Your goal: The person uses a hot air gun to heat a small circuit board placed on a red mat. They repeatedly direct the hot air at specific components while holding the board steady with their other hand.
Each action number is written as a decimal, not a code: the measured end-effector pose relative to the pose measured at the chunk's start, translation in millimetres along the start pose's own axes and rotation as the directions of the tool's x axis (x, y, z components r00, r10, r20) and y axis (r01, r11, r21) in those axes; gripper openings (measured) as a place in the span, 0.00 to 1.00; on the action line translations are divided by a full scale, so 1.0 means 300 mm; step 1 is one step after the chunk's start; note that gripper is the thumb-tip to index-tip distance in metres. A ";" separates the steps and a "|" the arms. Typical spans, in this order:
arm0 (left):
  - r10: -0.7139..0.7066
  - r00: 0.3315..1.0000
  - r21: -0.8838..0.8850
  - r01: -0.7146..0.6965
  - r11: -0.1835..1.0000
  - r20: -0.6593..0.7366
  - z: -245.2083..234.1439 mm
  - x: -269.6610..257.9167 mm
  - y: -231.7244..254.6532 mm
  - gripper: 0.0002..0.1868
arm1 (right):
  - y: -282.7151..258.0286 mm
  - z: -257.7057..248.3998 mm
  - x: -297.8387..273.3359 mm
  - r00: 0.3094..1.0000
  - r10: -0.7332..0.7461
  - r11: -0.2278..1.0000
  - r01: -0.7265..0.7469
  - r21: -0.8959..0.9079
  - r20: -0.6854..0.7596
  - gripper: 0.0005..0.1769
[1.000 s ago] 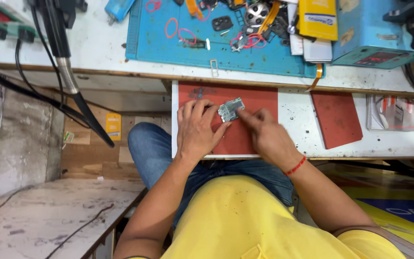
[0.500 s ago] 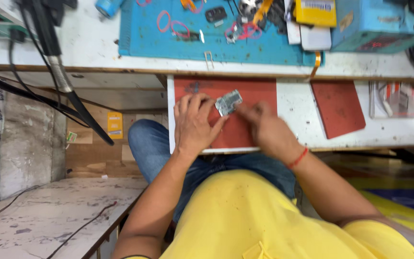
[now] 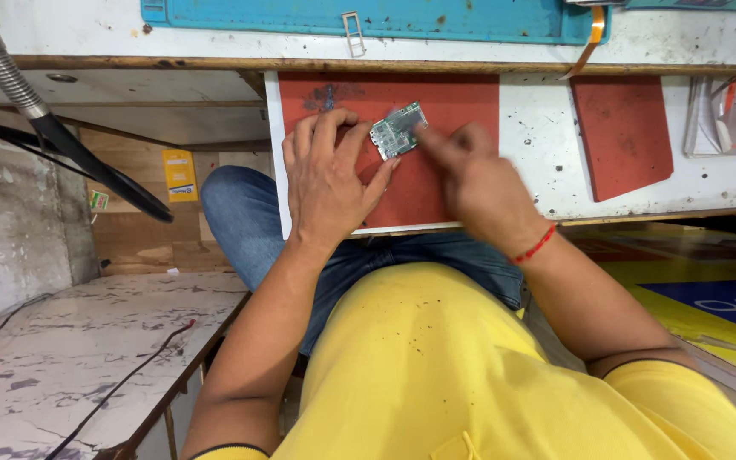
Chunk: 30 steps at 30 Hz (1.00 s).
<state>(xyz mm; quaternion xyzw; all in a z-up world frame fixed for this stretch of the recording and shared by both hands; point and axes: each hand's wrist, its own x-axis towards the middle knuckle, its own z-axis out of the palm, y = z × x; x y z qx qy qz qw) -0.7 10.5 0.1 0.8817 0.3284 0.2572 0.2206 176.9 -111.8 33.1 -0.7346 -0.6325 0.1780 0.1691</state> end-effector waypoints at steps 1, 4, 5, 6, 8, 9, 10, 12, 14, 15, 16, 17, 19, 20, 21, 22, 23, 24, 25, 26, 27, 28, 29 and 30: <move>-0.003 1.000 -0.005 0.003 1.000 -0.006 0.001 -0.009 0.000 0.24 | -0.001 0.002 -0.005 0.998 0.066 0.998 -0.066 -0.009 -0.019 0.32; -0.002 1.000 0.011 0.002 1.000 -0.005 -0.003 -0.008 -0.003 0.24 | -0.009 0.007 0.005 0.998 0.024 1.000 -0.025 0.016 0.050 0.34; 0.005 1.000 0.017 -0.005 1.000 0.004 -0.005 -0.004 -0.003 0.25 | -0.013 0.008 0.007 0.996 -0.024 0.999 0.020 0.035 0.091 0.36; 0.001 1.000 0.010 -0.001 1.000 -0.004 -0.008 0.001 -0.005 0.24 | -0.007 0.010 0.016 0.999 0.013 1.000 -0.014 0.028 0.034 0.34; -0.009 1.000 -0.023 0.009 1.000 -0.007 -0.002 -0.003 0.000 0.24 | 0.003 0.016 0.006 0.992 0.103 0.995 -0.102 0.012 -0.073 0.29; -0.003 1.000 -0.021 0.003 1.000 -0.005 -0.001 -0.007 0.001 0.24 | 0.011 0.020 0.005 0.998 0.046 0.999 -0.046 0.013 -0.053 0.32; 0.003 1.000 -0.019 -0.003 1.000 -0.002 0.000 -0.010 0.001 0.24 | 0.017 0.025 0.002 0.999 -0.010 1.000 0.011 0.016 -0.033 0.34; 0.004 1.000 -0.009 -0.004 1.000 -0.013 -0.005 -0.004 -0.010 0.25 | 0.033 0.035 0.018 0.997 -0.075 0.997 0.075 0.018 -0.030 0.36; -0.004 1.000 -0.024 0.004 1.000 -0.005 0.002 -0.012 -0.012 0.24 | 0.045 0.046 0.004 0.998 -0.045 0.999 0.045 0.011 -0.049 0.35; 0.002 1.000 -0.028 -0.002 1.000 -0.011 0.008 -0.016 -0.012 0.24 | 0.051 0.050 0.000 0.998 -0.019 1.000 0.019 0.000 -0.065 0.33; 0.007 1.000 -0.032 -0.008 0.999 -0.018 0.011 -0.018 -0.014 0.24 | 0.054 0.052 0.000 0.997 0.007 1.000 -0.008 -0.010 -0.081 0.32; 0.009 0.999 -0.030 -0.010 0.999 -0.035 0.015 -0.015 -0.016 0.24 | 0.060 0.048 0.012 0.995 0.019 0.999 -0.022 -0.024 -0.097 0.30; 0.009 0.999 -0.031 -0.010 0.999 -0.038 0.014 -0.013 -0.023 0.24 | 0.049 0.040 0.026 0.995 -0.090 0.996 0.091 0.010 -0.035 0.32; 0.011 0.999 -0.029 -0.012 0.999 -0.037 0.011 -0.016 -0.027 0.25 | 0.036 0.035 0.028 0.989 -0.144 0.989 0.145 0.032 -0.008 0.33; 0.027 0.999 -0.033 -0.029 0.999 -0.047 0.014 -0.025 -0.026 0.24 | 0.021 0.025 0.014 0.995 -0.100 0.995 0.100 0.013 -0.020 0.30; 0.043 0.997 -0.036 -0.045 0.998 -0.058 0.015 -0.036 -0.024 0.24 | 0.006 0.012 -0.002 0.998 -0.056 0.998 0.055 -0.007 -0.032 0.28; 0.063 0.994 -0.035 -0.066 0.997 -0.085 0.019 -0.033 -0.024 0.24 | -0.002 -0.008 0.002 0.998 -0.025 0.999 0.023 -0.035 -0.054 0.26; 0.050 0.996 -0.048 -0.053 0.997 -0.073 0.021 -0.031 -0.021 0.25 | -0.021 -0.028 -0.016 0.999 -0.037 0.999 0.037 -0.035 -0.004 0.29; 0.038 0.997 -0.052 -0.042 0.998 -0.066 0.018 -0.025 -0.024 0.25 | -0.040 -0.044 -0.024 0.997 -0.059 0.998 0.061 -0.032 0.039 0.31; 0.027 0.998 -0.055 -0.030 0.998 -0.059 0.015 -0.020 -0.026 0.26 | -0.052 -0.056 -0.023 0.993 -0.081 0.996 0.084 -0.028 0.083 0.33; 0.012 0.999 -0.068 -0.015 0.998 -0.053 0.014 -0.015 -0.029 0.26 | -0.059 -0.059 -0.018 0.994 -0.058 0.997 0.061 -0.040 0.090 0.34; -0.003 0.999 -0.080 0.000 0.997 -0.046 0.015 -0.010 -0.033 0.27 | -0.060 -0.054 -0.007 0.995 -0.034 0.998 0.039 -0.052 0.096 0.34; -0.020 0.999 -0.096 0.017 0.995 -0.029 0.016 -0.018 -0.030 0.27 | -0.059 -0.044 -0.009 0.994 -0.002 0.998 0.008 -0.060 0.108 0.34; -0.023 0.999 -0.113 0.018 0.993 -0.044 0.019 -0.023 -0.029 0.27 | -0.054 -0.025 -0.002 0.998 -0.017 0.998 0.021 -0.057 0.068 0.33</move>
